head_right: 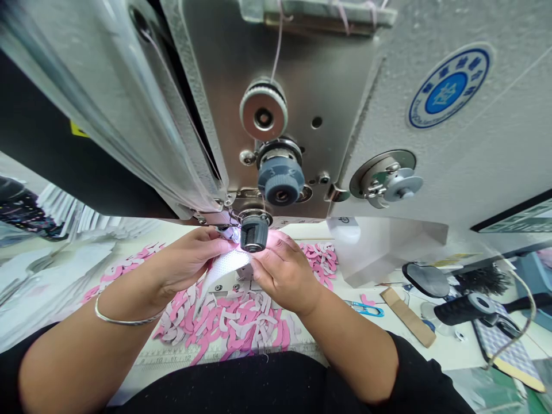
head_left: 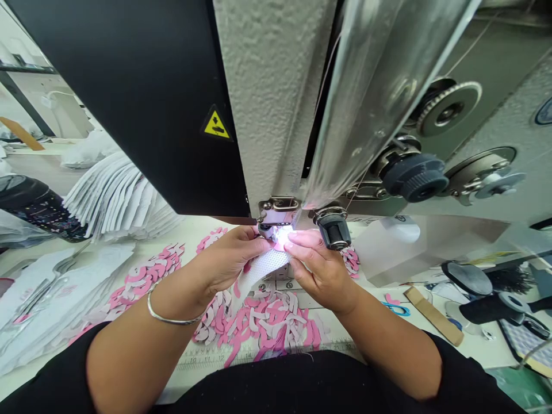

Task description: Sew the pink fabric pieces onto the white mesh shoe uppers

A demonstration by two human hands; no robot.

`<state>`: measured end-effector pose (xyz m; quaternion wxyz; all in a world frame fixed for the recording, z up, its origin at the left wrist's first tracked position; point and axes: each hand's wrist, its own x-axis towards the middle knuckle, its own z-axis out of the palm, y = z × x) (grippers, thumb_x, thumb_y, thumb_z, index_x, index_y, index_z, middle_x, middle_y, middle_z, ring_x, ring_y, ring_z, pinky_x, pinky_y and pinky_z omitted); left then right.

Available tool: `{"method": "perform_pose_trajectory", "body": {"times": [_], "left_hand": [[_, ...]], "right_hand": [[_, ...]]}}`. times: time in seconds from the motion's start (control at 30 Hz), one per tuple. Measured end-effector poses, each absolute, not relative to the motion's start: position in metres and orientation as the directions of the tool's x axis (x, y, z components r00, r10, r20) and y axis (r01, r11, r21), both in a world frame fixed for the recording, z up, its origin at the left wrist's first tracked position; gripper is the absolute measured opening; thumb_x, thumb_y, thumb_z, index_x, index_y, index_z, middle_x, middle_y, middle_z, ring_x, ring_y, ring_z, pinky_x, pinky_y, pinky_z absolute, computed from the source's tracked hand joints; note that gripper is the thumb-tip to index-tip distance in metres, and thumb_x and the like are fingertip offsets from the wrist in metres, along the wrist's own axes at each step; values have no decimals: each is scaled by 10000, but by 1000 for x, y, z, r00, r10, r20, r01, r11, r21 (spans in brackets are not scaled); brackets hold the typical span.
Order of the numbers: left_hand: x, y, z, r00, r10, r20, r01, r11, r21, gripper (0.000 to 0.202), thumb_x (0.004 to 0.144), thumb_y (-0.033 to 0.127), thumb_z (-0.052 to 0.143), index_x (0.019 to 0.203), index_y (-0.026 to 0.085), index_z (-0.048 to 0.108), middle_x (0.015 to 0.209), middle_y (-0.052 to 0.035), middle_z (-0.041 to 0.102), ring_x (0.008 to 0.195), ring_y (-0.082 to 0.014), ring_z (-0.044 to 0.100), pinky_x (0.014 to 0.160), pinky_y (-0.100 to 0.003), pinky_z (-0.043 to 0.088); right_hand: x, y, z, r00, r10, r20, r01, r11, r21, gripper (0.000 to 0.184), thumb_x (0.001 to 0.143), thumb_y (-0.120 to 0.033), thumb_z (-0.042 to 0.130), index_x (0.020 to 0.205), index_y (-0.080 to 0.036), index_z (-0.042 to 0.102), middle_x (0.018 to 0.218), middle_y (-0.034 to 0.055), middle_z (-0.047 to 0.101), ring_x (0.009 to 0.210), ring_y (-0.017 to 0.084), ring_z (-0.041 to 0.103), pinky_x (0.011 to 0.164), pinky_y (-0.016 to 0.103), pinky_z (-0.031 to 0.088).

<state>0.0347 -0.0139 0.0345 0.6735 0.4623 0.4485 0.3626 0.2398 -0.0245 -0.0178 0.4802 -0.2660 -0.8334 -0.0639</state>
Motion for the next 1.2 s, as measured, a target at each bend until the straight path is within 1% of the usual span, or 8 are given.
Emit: {"method": "perform_pose_trajectory", "body": {"times": [0.17,0.3,0.4,0.57,0.77,0.93,1.07,1.2], "left_hand": [[36,-14,34,340,903,-263,-116,318,941,137,711,220,781,782,143,693,681,-18,657,622,-128,604,598,-237,501],[38,-15,32,304,915,-266,-132,317,939,145,711,221,788,789,145,692,679,-13,657,619,-128,602,578,-232,492],[39,-15,32,309,918,-247,-146,302,942,148,721,235,784,808,149,699,699,-16,666,639,-131,613,591,-232,497],[40,-15,33,293,925,-241,-150,293,944,142,716,234,779,793,153,692,690,-14,660,625,-124,607,590,-229,483],[40,-17,27,282,934,-220,-175,275,945,121,705,186,758,791,154,680,730,-14,674,687,-141,626,655,-249,493],[41,-18,25,243,949,-200,-169,245,955,128,713,205,755,809,157,685,725,-10,663,676,-130,611,631,-236,474],[42,-19,27,238,951,-197,-133,233,963,140,709,228,765,800,159,684,697,-5,644,640,-118,590,595,-221,454],[41,-18,24,249,949,-192,-171,238,956,144,703,212,769,818,161,699,734,-14,673,668,-122,608,628,-225,469]], "right_hand": [[241,-24,-20,-397,387,832,504,850,-155,370,892,-114,599,1244,-226,594,1157,99,664,1163,262,612,1043,524,519],[241,-23,-19,-398,385,832,497,853,-157,369,891,-114,601,1242,-225,596,1144,103,662,1153,266,615,1024,521,527],[241,-22,-18,-394,381,837,487,858,-161,350,894,-118,599,1229,-219,603,1152,111,656,1143,267,618,1010,518,531],[242,-20,-17,-394,391,832,479,860,-177,331,894,-127,598,1207,-233,615,1156,97,662,1145,250,614,1001,492,528],[244,-19,-15,-385,408,828,455,864,-214,305,903,-154,580,1184,-259,633,1154,72,668,1138,227,617,1000,465,523],[246,-16,-13,-415,442,795,465,854,-232,245,925,-164,565,1139,-259,636,1135,72,665,1086,224,637,937,447,544],[247,-15,-13,-418,415,809,446,869,-216,225,927,-164,566,1126,-243,636,1123,80,662,1083,230,635,933,452,542],[247,-16,-13,-411,421,809,457,863,-217,222,928,-168,560,1116,-254,641,1097,68,670,1077,229,636,931,451,542]]}}
